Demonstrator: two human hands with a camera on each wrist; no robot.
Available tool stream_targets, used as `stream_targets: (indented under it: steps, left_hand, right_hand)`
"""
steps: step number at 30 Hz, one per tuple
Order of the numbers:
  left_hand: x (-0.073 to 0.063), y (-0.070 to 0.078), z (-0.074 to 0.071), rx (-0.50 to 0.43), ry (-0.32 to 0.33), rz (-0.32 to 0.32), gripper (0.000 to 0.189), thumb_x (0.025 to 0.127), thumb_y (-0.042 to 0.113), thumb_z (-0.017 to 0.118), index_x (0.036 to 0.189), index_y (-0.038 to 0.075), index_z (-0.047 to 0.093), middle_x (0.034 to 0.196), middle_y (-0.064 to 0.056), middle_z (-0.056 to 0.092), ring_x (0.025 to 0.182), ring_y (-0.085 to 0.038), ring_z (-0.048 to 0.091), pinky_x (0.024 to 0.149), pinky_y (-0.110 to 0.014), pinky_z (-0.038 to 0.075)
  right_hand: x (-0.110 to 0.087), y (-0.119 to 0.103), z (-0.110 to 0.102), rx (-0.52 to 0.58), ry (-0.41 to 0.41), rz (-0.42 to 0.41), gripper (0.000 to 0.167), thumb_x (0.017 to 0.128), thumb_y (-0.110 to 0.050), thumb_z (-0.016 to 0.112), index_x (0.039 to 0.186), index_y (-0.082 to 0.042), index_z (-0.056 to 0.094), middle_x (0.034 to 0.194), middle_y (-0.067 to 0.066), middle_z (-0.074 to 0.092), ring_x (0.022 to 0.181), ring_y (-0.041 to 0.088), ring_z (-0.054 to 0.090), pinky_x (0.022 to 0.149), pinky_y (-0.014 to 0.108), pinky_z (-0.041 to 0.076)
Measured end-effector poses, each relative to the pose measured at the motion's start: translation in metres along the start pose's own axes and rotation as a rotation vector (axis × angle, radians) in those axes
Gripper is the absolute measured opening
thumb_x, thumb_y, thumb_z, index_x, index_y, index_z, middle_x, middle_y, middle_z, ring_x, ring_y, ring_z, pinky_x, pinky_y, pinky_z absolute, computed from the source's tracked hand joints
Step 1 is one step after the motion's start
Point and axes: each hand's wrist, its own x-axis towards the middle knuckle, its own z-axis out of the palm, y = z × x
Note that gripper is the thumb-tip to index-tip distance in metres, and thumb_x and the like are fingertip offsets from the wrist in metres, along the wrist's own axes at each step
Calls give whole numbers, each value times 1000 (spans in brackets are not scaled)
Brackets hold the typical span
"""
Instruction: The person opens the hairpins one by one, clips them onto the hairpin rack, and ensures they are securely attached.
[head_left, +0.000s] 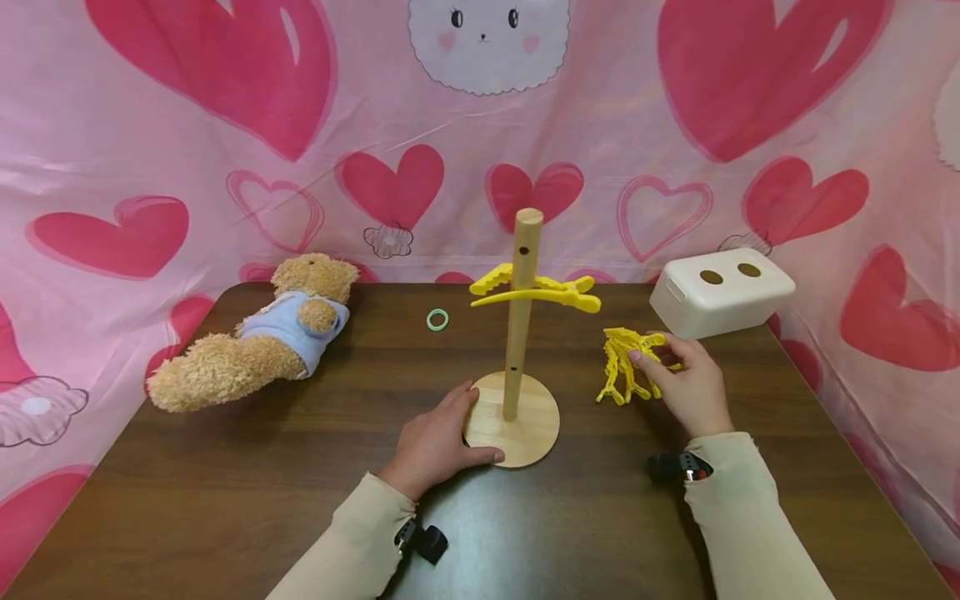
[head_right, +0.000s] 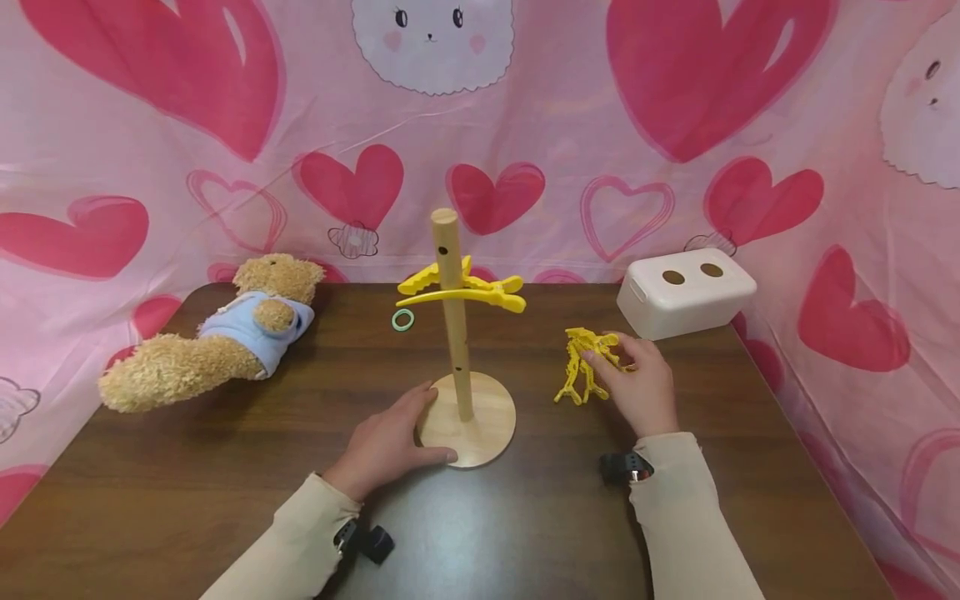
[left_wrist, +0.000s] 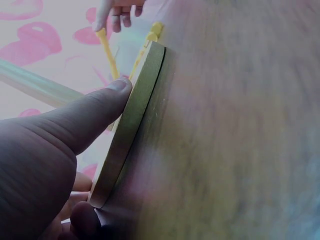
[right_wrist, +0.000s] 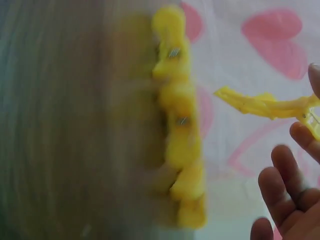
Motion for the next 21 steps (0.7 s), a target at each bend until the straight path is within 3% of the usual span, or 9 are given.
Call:
stream_targets:
  steps: [4, 9, 21]
  left_hand:
    - [0, 0, 0, 8, -2, -1, 103, 71, 69, 79, 151, 14, 46, 159, -1, 38, 117, -34, 62, 85, -53, 50]
    - [0, 2, 0, -4, -10, -3, 103, 70, 67, 80, 151, 14, 46, 159, -1, 39, 119, -35, 61, 87, -54, 49]
    - [0, 0, 0, -5, -6, 2, 103, 71, 68, 79, 152, 13, 45, 159, -3, 38, 120, -36, 61, 86, -56, 48]
  right_hand:
    - [6, 19, -5, 25, 4, 73, 72, 94, -58, 61, 142, -4, 56, 135, 24, 46, 124, 44, 47, 95, 56, 44]
    - [15, 37, -10, 80, -17, 142, 71, 96, -57, 59, 148, -10, 51, 142, 25, 42, 130, 45, 44, 95, 57, 44]
    - [37, 60, -17, 137, -185, 186, 78, 100, -54, 53, 160, -11, 27, 154, 27, 38, 137, 48, 37, 105, 67, 33]
